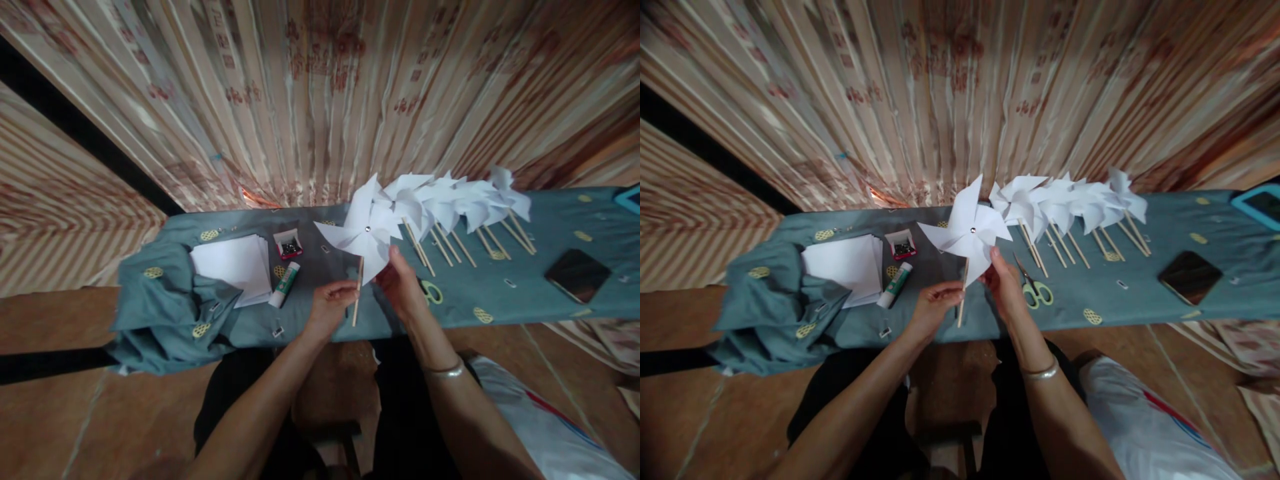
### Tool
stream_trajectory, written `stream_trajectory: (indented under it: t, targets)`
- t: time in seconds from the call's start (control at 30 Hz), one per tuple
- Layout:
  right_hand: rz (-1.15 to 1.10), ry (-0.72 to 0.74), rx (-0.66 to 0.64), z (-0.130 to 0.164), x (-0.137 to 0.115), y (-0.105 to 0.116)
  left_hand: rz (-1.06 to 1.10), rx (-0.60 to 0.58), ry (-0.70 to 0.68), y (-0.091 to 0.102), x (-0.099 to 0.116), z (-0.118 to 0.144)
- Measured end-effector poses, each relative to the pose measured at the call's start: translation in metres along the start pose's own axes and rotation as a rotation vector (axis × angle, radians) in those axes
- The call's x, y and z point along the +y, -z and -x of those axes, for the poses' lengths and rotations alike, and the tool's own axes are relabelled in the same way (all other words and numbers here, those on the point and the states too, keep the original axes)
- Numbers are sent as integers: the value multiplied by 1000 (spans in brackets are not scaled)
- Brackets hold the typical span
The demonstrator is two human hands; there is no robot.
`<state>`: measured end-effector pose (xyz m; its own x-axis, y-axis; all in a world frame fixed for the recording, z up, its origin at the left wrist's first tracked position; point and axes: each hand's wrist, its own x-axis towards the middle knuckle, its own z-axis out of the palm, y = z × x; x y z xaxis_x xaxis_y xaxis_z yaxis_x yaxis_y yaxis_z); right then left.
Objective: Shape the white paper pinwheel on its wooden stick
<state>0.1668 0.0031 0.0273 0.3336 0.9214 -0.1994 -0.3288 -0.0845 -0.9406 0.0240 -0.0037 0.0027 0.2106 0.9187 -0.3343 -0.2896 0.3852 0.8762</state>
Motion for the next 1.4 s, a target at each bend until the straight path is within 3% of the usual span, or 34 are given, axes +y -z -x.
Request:
stream_trajectory:
  t: [0.23, 0.67, 0.83, 1.13, 1.4]
  targets:
    - [403, 153, -163, 19, 7, -8, 92, 74, -49, 4, 21, -11]
    - [445, 172, -232, 25, 15, -8, 190, 80, -46, -4, 26, -14]
    - [541, 260, -153, 14, 11, 5, 162, 35, -84, -7, 23, -15]
    - [1075, 450, 136, -22, -19, 39, 100, 15, -65, -7, 16, -14]
    - [1427, 432, 135, -34, -17, 47, 86, -37, -55, -9, 5, -11]
